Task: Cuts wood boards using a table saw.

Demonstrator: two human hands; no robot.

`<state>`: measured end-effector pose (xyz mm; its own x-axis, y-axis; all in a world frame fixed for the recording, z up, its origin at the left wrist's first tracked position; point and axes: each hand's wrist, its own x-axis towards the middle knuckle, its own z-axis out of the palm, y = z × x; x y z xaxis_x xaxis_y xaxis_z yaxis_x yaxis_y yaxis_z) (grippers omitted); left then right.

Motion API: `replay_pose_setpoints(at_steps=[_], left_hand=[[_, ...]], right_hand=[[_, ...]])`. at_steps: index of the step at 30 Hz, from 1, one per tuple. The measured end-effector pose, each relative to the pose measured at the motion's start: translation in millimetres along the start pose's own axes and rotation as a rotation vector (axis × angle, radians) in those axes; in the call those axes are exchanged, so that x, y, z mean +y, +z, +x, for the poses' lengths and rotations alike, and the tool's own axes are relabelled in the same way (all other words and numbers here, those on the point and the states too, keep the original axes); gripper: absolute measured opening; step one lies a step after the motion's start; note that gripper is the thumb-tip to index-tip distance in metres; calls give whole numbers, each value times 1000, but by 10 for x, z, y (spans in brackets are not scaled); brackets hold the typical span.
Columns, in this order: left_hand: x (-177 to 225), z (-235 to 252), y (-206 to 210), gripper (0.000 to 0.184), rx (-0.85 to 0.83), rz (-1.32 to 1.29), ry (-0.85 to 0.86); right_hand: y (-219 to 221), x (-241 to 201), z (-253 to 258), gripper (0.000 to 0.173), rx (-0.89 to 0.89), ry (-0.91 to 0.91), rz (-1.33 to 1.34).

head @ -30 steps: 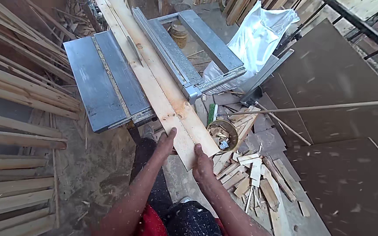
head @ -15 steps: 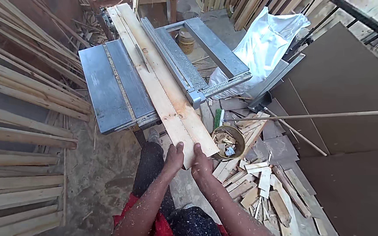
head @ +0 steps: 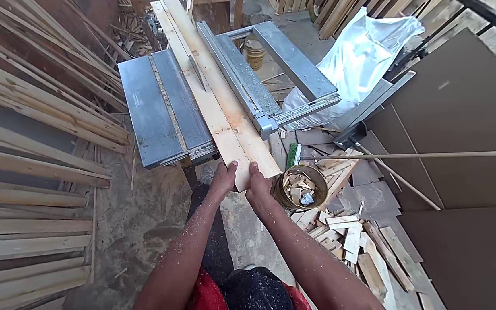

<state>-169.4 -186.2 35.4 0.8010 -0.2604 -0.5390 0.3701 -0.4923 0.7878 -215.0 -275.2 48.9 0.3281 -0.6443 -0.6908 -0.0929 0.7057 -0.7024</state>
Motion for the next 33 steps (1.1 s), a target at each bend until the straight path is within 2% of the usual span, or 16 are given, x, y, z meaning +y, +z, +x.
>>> replay_pose_setpoints(at_steps=[3, 5, 7, 10, 14, 22, 25, 28, 30, 31, 33], left_hand=[[-173, -456, 11, 64, 142, 316, 295], [-430, -638, 102, 57, 148, 412, 487], [-603, -664, 159, 54, 129, 443, 577], [-657, -542, 167, 39, 224, 455, 671], [-615, -403, 180, 29, 308, 455, 710], [-352, -96, -24, 24, 406, 551, 708], [-158, 50, -129, 25, 376, 571, 601], [-50, 164, -213, 26, 370, 590, 560], [-52, 220, -245, 25, 394, 604, 589], [-52, 244, -262, 24, 416, 599, 612], [-45, 277, -276, 24, 446, 613, 632]], right_hand=[[-11, -7, 15, 68, 3, 8, 6], [-13, -22, 25, 73, -4, 30, -22], [-23, -40, 11, 76, -1, 51, -55], [-33, -39, 31, 76, -10, 70, -86], [23, -55, 94, 70, -28, 68, -95], [514, -54, 317, 85, -74, 71, -177], [666, -77, 495, 82, -173, 100, -275], [596, -212, 609, 73, -392, 102, -516], [353, -343, 652, 68, -585, -59, -847], [215, -397, 687, 60, -654, -220, -1056], [-29, -531, 644, 39, -664, -647, -1412]])
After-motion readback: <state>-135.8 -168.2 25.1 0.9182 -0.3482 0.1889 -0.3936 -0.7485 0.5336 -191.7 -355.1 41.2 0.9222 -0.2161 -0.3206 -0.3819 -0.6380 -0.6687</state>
